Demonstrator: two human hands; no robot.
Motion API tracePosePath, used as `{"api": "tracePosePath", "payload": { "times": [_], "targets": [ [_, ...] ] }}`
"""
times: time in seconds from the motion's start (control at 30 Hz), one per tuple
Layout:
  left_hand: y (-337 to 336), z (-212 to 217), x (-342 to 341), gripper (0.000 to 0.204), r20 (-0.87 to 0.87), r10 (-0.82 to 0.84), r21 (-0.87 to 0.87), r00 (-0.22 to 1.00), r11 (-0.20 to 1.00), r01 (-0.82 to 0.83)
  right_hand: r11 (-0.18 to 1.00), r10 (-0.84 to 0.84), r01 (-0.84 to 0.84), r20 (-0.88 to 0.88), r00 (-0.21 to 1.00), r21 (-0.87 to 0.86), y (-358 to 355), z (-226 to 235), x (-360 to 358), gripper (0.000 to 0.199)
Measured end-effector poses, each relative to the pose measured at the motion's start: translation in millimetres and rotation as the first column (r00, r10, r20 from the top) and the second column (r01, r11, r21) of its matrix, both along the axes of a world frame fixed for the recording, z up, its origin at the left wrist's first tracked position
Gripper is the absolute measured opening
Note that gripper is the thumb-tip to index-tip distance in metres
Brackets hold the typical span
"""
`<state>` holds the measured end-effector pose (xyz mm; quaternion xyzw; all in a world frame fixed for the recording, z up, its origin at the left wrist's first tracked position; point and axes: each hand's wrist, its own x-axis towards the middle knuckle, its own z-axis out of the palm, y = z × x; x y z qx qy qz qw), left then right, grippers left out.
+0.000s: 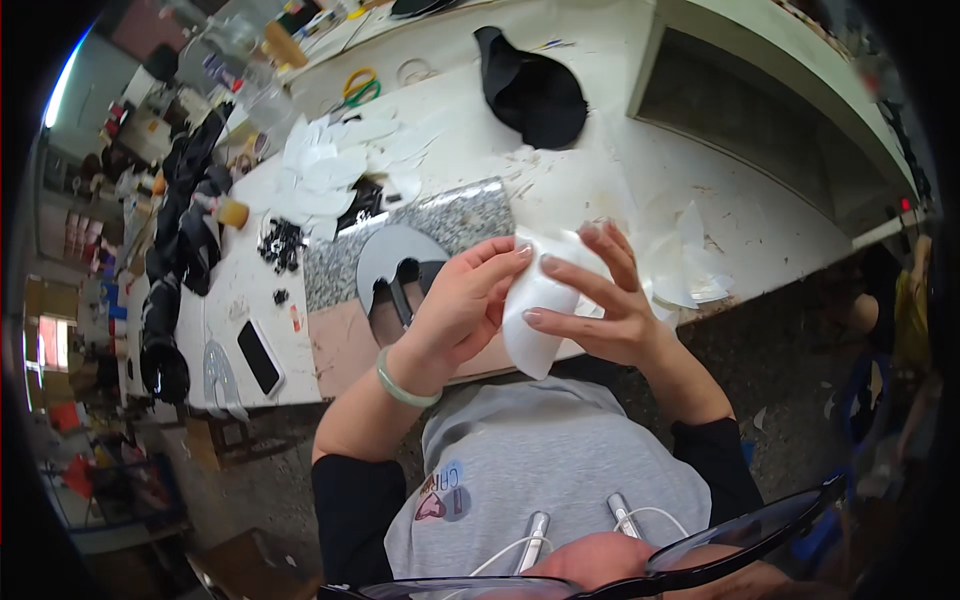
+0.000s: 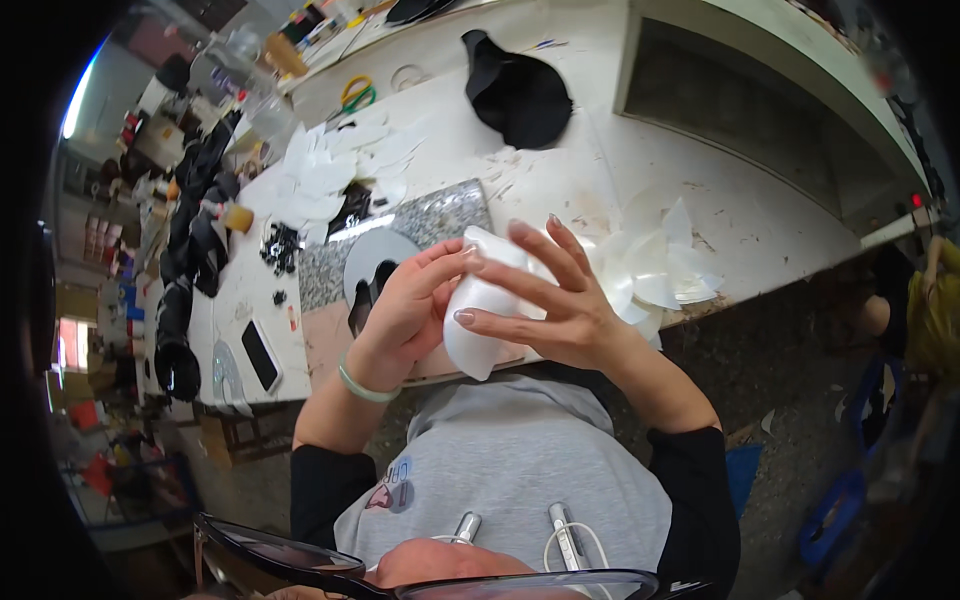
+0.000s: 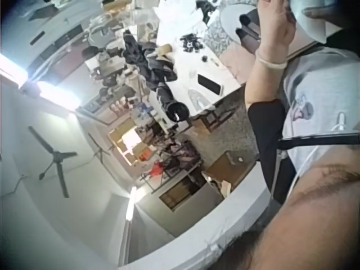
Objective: The person retrieves heated reinforcement pads from an oven, adheres them onto shoe upper components by hand, and presses a black fabric lining into the interior of the shoe piece.
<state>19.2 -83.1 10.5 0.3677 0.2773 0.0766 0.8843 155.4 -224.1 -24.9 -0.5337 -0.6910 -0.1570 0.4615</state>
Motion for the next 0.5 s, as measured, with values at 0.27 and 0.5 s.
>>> {"api": "tracePosePath", "payload": {
  "times": [0.27, 0.5],
  "targets": [
    [41.8, 1.3, -84.6, 0.032, -0.376, 0.152, 0.895, 0.914, -0.196, 0.401, 0.902, -0.021, -0.429, -0.989, -0.145, 0.044, 35.6, 5.2, -8.1, 0.024],
    [26.9, -37.4, -122.1, 0.026, -0.425, -0.005, 0.797, 0.905, -0.476, 0.372, 0.802, -0.217, -0.595, -0.899, -0.381, 0.059, 62.9, 5.9, -8.6, 0.031]
  ]
}}
